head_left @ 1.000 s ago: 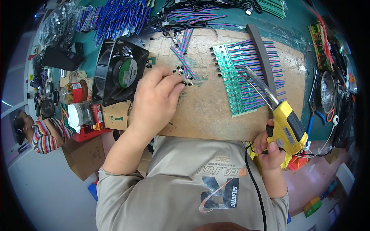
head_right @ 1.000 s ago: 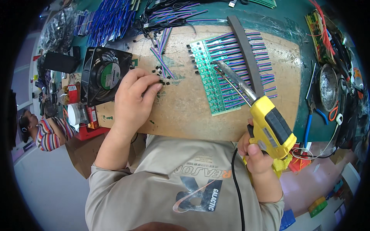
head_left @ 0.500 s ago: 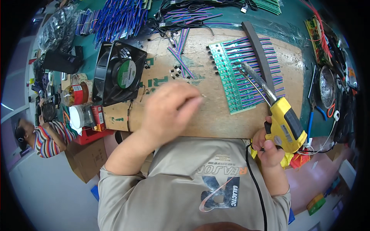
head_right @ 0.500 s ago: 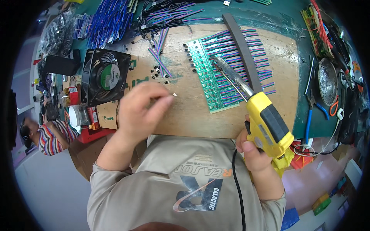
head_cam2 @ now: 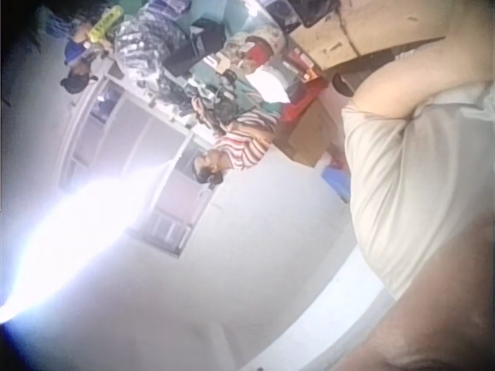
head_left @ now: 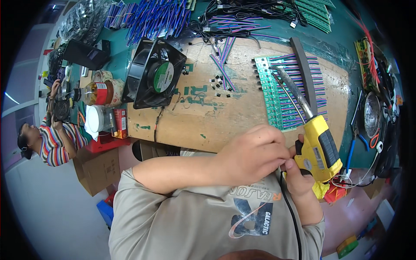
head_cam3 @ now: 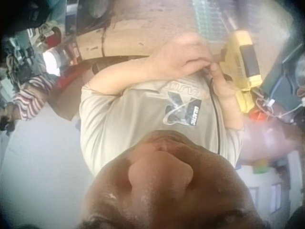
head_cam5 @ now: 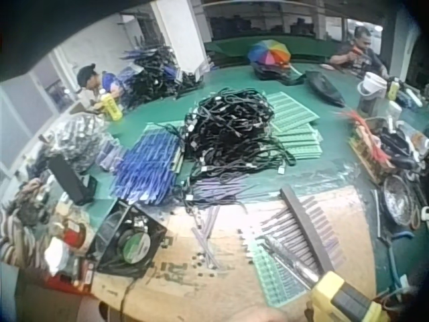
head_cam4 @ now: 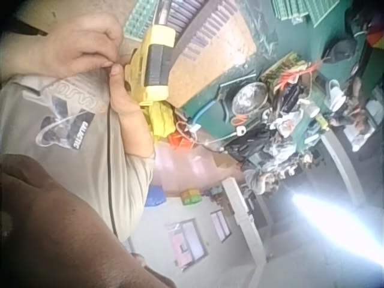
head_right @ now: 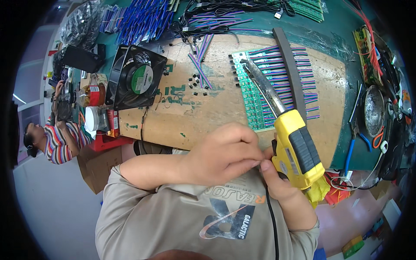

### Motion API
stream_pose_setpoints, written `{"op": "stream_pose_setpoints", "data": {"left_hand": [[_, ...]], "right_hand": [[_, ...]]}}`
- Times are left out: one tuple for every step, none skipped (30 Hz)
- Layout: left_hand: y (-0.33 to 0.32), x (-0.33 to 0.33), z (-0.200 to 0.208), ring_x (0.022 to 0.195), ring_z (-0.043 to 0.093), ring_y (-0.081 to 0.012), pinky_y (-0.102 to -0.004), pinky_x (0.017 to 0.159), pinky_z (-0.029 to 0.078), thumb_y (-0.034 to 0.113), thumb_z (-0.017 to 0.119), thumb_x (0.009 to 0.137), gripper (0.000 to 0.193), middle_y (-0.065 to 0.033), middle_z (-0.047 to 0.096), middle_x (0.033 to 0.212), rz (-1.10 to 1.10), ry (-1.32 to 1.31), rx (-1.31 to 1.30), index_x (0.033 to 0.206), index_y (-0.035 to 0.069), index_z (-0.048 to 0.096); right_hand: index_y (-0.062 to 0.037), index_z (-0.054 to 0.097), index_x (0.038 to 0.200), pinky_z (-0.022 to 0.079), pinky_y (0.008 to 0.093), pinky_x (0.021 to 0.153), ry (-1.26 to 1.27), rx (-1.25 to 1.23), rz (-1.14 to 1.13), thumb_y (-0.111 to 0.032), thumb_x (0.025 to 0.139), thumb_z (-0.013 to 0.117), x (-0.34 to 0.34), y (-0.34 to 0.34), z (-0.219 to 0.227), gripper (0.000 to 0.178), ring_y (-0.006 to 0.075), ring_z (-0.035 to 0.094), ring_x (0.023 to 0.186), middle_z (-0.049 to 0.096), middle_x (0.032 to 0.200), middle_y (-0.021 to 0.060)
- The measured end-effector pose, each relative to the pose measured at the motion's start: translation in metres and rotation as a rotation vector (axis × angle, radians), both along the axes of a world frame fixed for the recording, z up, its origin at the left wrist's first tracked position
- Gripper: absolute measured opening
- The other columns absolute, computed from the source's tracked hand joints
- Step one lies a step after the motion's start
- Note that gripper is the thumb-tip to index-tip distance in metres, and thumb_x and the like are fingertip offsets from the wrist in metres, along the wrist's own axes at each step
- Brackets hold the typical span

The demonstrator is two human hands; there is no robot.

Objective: Soldering wires onto a series of small green printed circuit boards.

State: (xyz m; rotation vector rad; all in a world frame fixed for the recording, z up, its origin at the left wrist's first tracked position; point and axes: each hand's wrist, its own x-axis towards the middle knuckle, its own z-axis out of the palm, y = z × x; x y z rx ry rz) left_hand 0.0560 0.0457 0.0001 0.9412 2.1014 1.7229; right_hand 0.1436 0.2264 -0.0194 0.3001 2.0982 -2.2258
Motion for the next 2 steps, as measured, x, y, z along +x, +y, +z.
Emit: {"op": "stream_pose_setpoints", "data": {"left_hand": [[-0.0003, -0.0014, -0.0009, 0.089, 0.058, -0.0262, -0.0358, 0.076, 0.047, 0.007, 0.07, 0.082, 0.012, -0.007, 0.058, 0.095, -0.018, 0.103, 0.002, 0.093, 0.009, 0.065], [-0.0011, -0.003, -0.0017, 0.089, 0.058, -0.0264, -0.0354, 0.076, 0.047, 0.008, 0.07, 0.082, 0.012, -0.0062, 0.058, 0.096, -0.036, 0.205, 0.007, 0.093, 0.01, 0.065]], "right_hand": [[0.0012, 0.035, 0.138, 0.043, 0.0224, 0.06, -0.051, -0.033, -0.009, -0.005, 0.083, 0.061, -0.0008, -0.0002, 0.0021, 0.061, 0.0122, 0.053, 0.068, 0.058, 0.082, 0.0063], [-0.0004, 0.033, 0.141, 0.043, 0.022, 0.06, -0.049, -0.098, 0.02, -0.008, 0.085, 0.062, -0.0016, 0.002, 0.0026, 0.063, 0.0124, 0.053, 0.068, 0.058, 0.083, 0.0066]]}}
